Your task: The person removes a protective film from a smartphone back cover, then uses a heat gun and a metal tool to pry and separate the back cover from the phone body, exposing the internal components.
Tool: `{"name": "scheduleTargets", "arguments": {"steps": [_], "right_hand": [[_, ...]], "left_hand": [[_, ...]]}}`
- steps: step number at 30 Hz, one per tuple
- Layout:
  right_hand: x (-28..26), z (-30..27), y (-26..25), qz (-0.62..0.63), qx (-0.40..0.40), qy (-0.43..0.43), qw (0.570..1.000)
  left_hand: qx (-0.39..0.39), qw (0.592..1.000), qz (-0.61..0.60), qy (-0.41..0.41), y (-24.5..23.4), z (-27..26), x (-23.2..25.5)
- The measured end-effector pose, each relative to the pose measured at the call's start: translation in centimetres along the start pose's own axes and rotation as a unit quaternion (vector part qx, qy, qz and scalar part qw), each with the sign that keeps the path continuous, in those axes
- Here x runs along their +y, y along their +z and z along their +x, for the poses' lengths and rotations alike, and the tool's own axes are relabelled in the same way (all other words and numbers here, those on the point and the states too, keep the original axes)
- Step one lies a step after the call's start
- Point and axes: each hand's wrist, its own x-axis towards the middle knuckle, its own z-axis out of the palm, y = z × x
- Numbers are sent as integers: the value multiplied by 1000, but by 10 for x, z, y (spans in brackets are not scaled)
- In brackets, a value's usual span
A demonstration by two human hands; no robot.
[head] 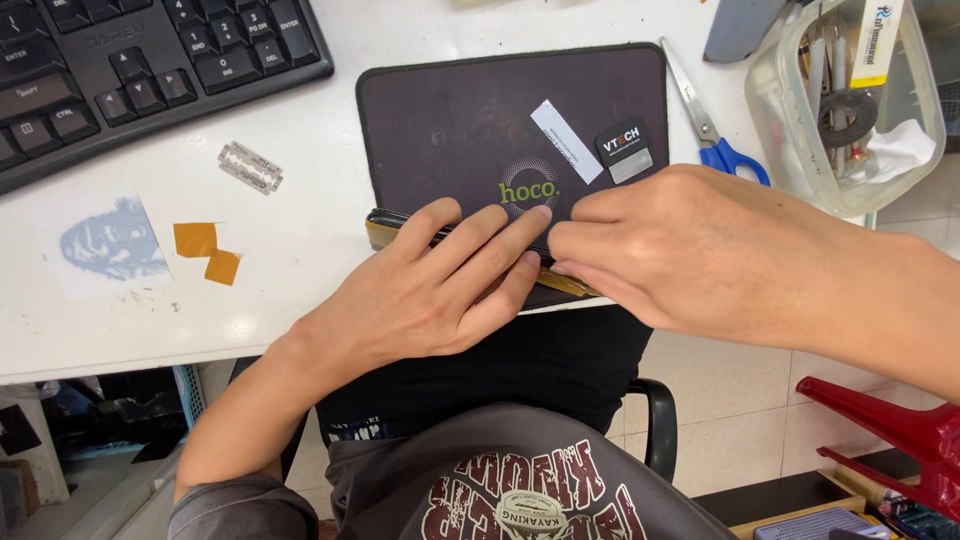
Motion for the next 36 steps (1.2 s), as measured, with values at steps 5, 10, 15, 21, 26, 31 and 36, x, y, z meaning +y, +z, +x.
{"name": "scheduleTargets", "arguments": {"steps": [5,10,15,21,26,31,36], "right_hand": [[2,-3,3,-17,-4,-2,1000],[7,-25,9,65,90,-13,994],[11,-36,21,-7,80,-46,996],[15,-33,19,53,30,-7,998],[14,-33,18,112,21,29,993],[14,-41,16,63,47,22,997],[10,-49,27,128,103,7,986]], "left_hand": [[-2,1000,-11,-13,-1,1,2],[-6,999,-32,-32,-1,2,2],[-10,996,-48,-72,0,5,5],[-33,998,-9,-62,-1,7,10],[-48,996,-7,-77,-3,9,13],[-80,990,-10,-115,-9,13,15],[-93,988,20,-123,-13,18,21]]}}
